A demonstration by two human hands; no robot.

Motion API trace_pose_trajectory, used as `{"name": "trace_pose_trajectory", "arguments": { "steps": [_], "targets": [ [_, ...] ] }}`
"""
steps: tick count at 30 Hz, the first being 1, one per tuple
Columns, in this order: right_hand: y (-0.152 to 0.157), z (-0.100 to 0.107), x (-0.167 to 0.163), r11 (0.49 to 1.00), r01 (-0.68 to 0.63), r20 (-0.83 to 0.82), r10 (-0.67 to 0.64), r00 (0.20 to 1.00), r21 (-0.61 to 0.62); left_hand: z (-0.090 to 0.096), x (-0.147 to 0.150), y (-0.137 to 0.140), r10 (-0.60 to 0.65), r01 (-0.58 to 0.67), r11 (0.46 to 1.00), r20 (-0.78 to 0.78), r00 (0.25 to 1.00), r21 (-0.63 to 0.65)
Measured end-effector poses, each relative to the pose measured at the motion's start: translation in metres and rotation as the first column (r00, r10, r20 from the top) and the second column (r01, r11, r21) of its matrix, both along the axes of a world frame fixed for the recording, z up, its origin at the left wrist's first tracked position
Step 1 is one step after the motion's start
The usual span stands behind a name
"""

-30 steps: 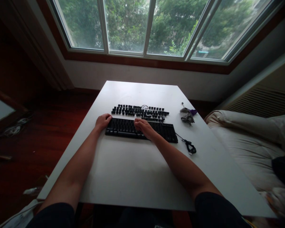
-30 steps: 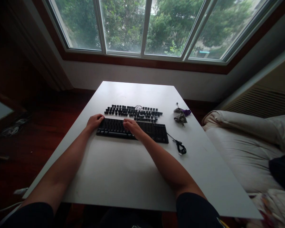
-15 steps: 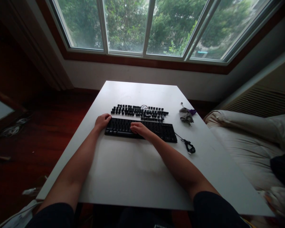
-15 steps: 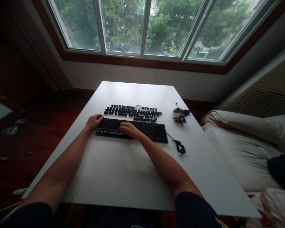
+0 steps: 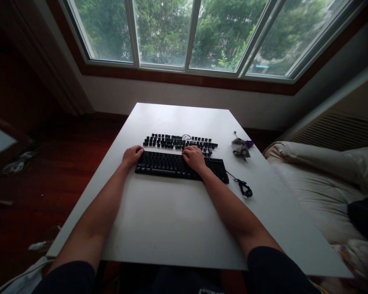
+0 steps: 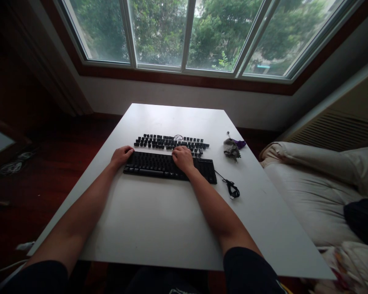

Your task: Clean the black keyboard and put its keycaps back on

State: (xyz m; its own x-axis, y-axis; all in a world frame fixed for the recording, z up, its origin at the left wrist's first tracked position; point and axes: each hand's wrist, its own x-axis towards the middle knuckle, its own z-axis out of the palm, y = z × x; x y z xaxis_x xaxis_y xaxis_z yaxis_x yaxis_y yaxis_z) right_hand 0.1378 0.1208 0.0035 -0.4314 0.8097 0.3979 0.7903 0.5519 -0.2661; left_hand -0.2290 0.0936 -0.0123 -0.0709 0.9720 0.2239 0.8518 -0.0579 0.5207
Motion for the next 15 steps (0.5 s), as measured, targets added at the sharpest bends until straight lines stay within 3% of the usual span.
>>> {"name": "trace_pose_trajectory", "arguments": {
  "steps": [15],
  "targets": [
    [-0.0014,-0.0035,0.0002,0.999,-0.028,0.029,0.029,0.999,-0.020,0.0057,0.0038,-0.0036,0.019,-0.020,1.000,-0.010,1.000,-0.020]
  ]
}}
